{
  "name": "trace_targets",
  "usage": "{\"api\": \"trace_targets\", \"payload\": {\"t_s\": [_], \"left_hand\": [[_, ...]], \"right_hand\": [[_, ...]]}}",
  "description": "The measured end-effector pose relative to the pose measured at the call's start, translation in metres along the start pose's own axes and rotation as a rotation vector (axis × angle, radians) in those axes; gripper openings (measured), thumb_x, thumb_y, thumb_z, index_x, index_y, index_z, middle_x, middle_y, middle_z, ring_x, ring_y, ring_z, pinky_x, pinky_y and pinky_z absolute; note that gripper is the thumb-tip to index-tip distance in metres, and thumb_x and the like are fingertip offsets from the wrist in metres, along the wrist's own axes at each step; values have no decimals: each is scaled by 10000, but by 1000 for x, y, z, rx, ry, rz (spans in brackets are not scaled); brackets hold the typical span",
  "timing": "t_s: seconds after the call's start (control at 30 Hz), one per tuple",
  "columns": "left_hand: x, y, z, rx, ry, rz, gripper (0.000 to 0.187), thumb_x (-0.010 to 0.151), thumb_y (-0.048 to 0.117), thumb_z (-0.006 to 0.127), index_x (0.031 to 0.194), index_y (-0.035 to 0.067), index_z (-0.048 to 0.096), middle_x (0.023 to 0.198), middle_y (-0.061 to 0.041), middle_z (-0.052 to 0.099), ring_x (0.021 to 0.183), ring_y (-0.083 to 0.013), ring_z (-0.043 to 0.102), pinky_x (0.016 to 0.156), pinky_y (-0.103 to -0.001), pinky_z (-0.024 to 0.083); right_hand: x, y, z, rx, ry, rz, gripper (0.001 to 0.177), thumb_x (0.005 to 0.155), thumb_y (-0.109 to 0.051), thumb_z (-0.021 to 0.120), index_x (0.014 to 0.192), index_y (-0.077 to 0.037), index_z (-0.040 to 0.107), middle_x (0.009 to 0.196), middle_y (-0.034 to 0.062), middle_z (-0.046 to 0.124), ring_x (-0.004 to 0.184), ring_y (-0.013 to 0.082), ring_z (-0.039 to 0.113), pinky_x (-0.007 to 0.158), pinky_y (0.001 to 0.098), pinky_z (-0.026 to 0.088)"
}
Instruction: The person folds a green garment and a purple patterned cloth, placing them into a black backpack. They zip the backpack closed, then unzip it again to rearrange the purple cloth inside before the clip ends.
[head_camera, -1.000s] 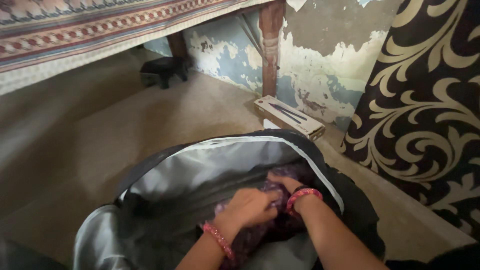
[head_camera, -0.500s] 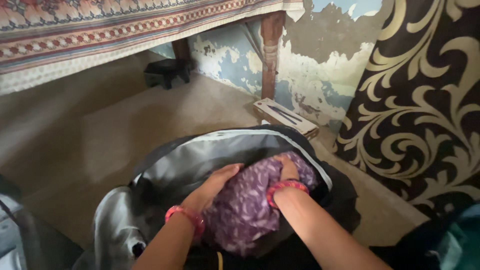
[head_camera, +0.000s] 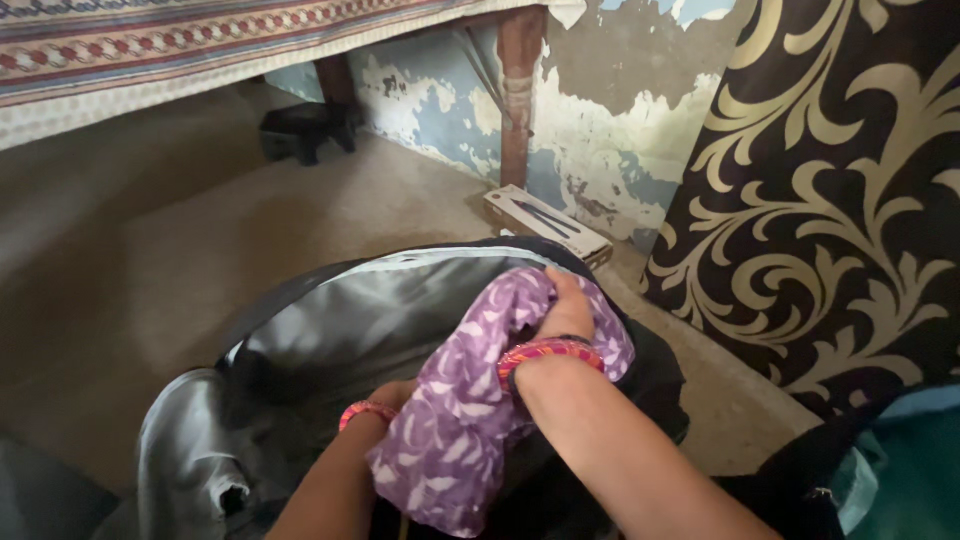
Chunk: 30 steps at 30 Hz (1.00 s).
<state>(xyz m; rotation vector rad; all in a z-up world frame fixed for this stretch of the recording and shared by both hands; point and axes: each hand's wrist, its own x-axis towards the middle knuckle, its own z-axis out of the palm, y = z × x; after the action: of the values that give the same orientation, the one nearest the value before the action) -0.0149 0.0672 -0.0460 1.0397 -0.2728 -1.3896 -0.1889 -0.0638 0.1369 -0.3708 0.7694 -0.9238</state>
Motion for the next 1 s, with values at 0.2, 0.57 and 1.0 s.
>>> {"api": "trace_targets", "payload": {"t_s": [0.2,0.57,1.0], "left_hand": [[34,5,0,62,140,-4,512,823,281,659,1294,80,670,1276,-136,724,1151,-273,683,1003,-408,523],[44,-49,-91,265,598,-170,664,768,338,728,1357,73,576,1354,-147,647,1242,-290,604,1053,-411,471],[88,-54,-152,288,787,-200,875,702,405,809,1432,65,466,1447,-159,555,1350,-309,512,1111,-414,411]], "right_hand": [[32,24,24,2,51,-17,490,748,-381,812,1043,1,727,1121,140,749,895,301,638,876,484,543],[241,141,-14,-1526,344,-253,447,992,-316,575,1349,-48,570,1317,257,667,1195,427,696,1061,629,509],[315,150,-63,-1228,-223,-138,759,768,-441,924,1298,44,679,1274,128,712,1169,246,677,1025,392,529]]}}
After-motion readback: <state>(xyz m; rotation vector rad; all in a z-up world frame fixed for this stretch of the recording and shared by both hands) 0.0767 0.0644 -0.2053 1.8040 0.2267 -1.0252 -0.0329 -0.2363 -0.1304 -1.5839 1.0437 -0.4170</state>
